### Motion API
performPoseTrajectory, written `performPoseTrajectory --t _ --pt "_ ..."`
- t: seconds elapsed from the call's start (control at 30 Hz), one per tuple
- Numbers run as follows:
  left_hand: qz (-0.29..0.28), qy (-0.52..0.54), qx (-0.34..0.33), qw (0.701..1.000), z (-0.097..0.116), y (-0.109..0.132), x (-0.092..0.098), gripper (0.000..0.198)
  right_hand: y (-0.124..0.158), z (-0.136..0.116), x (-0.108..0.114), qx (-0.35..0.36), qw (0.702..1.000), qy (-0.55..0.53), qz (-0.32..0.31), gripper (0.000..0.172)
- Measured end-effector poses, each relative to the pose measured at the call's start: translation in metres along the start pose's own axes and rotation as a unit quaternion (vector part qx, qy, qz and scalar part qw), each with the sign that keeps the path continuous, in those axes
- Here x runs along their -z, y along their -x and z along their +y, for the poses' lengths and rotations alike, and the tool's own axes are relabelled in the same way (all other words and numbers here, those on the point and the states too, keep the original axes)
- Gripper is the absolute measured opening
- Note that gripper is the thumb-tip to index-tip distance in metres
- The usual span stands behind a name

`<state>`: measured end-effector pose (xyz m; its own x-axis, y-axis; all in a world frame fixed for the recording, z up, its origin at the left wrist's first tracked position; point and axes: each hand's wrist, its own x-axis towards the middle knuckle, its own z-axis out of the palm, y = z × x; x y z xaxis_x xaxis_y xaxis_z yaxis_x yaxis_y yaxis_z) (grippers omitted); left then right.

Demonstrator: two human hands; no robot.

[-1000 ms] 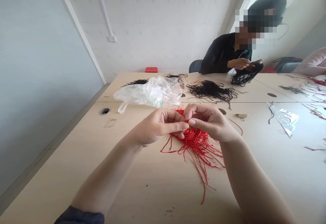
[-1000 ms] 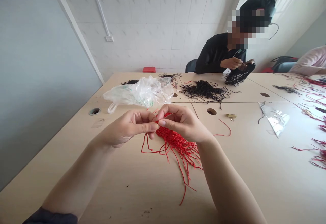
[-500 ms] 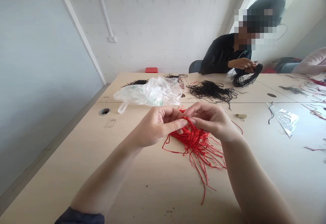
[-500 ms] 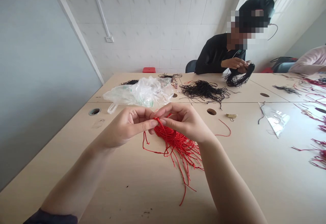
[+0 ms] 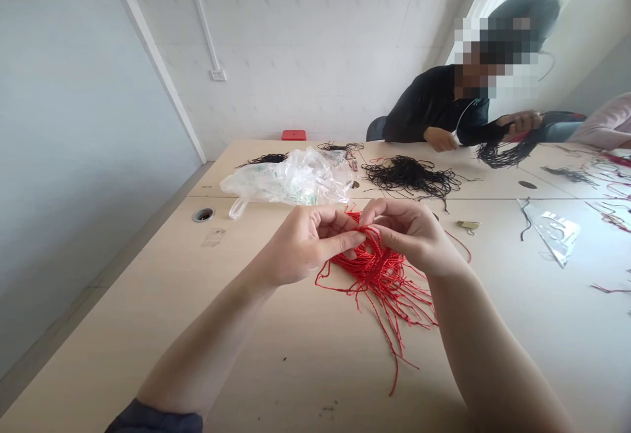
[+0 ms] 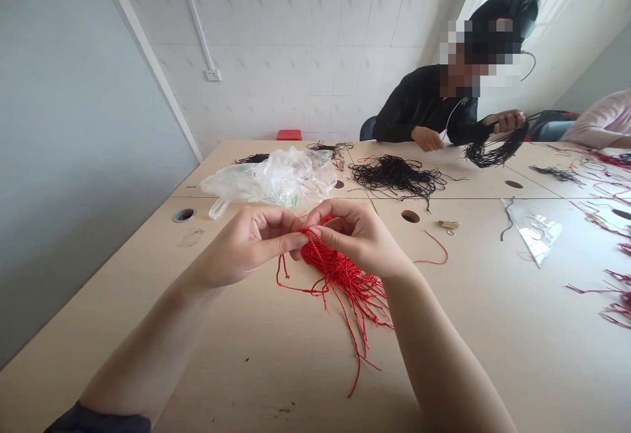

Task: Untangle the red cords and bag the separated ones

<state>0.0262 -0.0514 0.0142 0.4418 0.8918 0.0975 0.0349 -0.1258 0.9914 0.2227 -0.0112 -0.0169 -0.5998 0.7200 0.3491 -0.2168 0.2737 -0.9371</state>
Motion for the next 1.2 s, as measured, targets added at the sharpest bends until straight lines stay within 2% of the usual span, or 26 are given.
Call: performPoseTrajectory --t 0.43,0.53,0.63,0.73,0.83,0.9,1.07,1.2 --pt "-0.013 0.013 0.013 1.0 -0.005 -0.004 0.005 0.011 -0.001 0.0 -0.004 0.029 0.998 0.044 -0.02 0.007" --pt "0.002 0.009 0.002 1.0 -0.007 -0.004 0.004 0.009 0.0 -0.002 -0.004 0.033 0.997 0.063 0.012 0.011" --pt "0.044 -0.018 -0.016 0.999 -0.011 -0.006 0.001 0.009 0.001 -0.007 -0.005 0.023 0.993 0.104 0.054 0.019" --pt "0.091 -0.084 -0.037 0.992 -0.013 -0.006 -0.002 0.01 0.004 -0.012 -0.01 0.006 0.982 0.166 0.094 0.025" --pt "0.126 -0.144 -0.057 0.98 -0.012 -0.004 -0.004 0.012 0.006 -0.014 -0.017 -0.016 0.965 0.227 0.132 0.02" --pt "0.135 -0.166 -0.062 0.975 -0.01 -0.003 -0.004 0.013 0.007 -0.015 -0.019 -0.019 0.956 0.255 0.141 0.016" --pt "0.137 -0.208 -0.063 0.966 -0.008 -0.002 -0.006 0.012 0.006 -0.017 -0.021 -0.026 0.941 0.317 0.12 0.01" --pt "0.144 -0.242 -0.063 0.957 -0.009 -0.002 -0.008 0.007 0.006 -0.014 -0.021 -0.014 0.917 0.374 0.138 0.009"
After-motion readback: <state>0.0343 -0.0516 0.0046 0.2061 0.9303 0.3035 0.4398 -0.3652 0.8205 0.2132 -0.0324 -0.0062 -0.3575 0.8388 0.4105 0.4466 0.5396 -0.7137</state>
